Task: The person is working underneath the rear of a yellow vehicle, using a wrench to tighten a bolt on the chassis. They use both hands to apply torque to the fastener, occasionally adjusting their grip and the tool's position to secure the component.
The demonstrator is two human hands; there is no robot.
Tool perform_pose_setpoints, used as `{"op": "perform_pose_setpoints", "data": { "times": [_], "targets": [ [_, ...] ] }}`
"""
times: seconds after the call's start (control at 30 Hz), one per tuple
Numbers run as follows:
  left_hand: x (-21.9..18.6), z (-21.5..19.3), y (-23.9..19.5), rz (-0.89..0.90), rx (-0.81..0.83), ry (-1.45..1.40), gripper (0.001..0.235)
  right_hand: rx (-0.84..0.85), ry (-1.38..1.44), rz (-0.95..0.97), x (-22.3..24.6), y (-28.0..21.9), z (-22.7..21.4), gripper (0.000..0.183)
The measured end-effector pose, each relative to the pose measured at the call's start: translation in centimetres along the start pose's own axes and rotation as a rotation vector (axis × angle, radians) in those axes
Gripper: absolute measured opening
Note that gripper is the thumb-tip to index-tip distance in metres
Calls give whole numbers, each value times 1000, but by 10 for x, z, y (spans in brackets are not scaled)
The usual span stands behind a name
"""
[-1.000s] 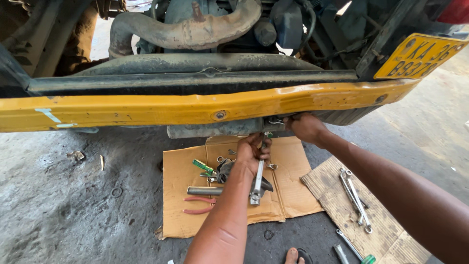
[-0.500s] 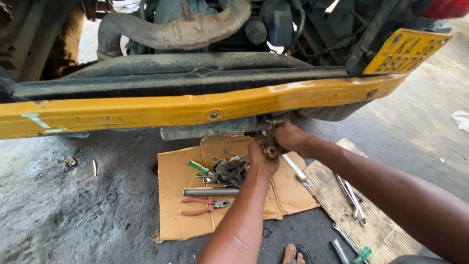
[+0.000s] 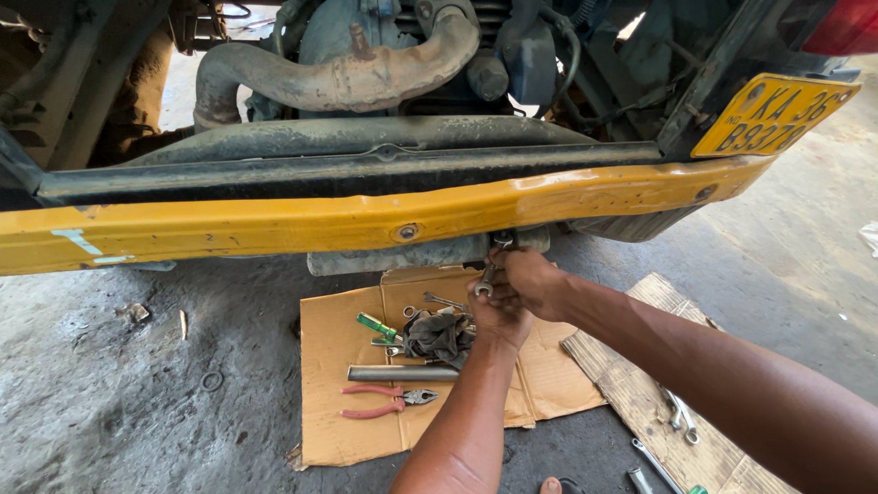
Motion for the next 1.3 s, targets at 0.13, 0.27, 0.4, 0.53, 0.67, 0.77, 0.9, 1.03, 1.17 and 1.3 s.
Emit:
{"op": "perform_pose_setpoints", "data": {
  "times": [0.13,0.27,0.4,0.53,0.67,0.77,0.9,1.03,1.17,1.3],
  "targets": [
    [18,20,-9,151,-79,13,20,98,101,-29,0,3,8,35],
    [29,37,-7,222,-108,-254,24,25,252,-40,-8,16,19,26],
    [18,28,-6,190,-427,154,22,29,1,-60,-14,30,-3,32],
    [-33,-5,3,39,-552,523,21,45,-332,-77,-5,31,-53,29],
    [-77,1,12,-153,-616,655,24,-151,-703,-225,11,32,-79,30],
    [-54,23,-8,-85,-666,595,31,-160,-635,-222,15,23,-78,34],
    [-4,69,-27,125,-728,461,30,-123,-565,-66,31,-21,-73,28],
    [28,39,-21,160,-607,331,19,38,-415,-57,24,-40,-48,43],
    [6,-43,19,78,69,137,24,107,-248,-15,14,-27,-26,33],
    [3,-48,26,156,-209,-22,24,134,-79,0,13,-16,-7,27]
  ]
}}
Point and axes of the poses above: each hand's wrist, its own y-axis towards the middle knuckle, its own z-axis out of the palm, x = y × z, the point moved 1 cm from there along y, towards the middle knuckle, and after that the axes turned 4 degrees about -x, right-handed, at the moved point
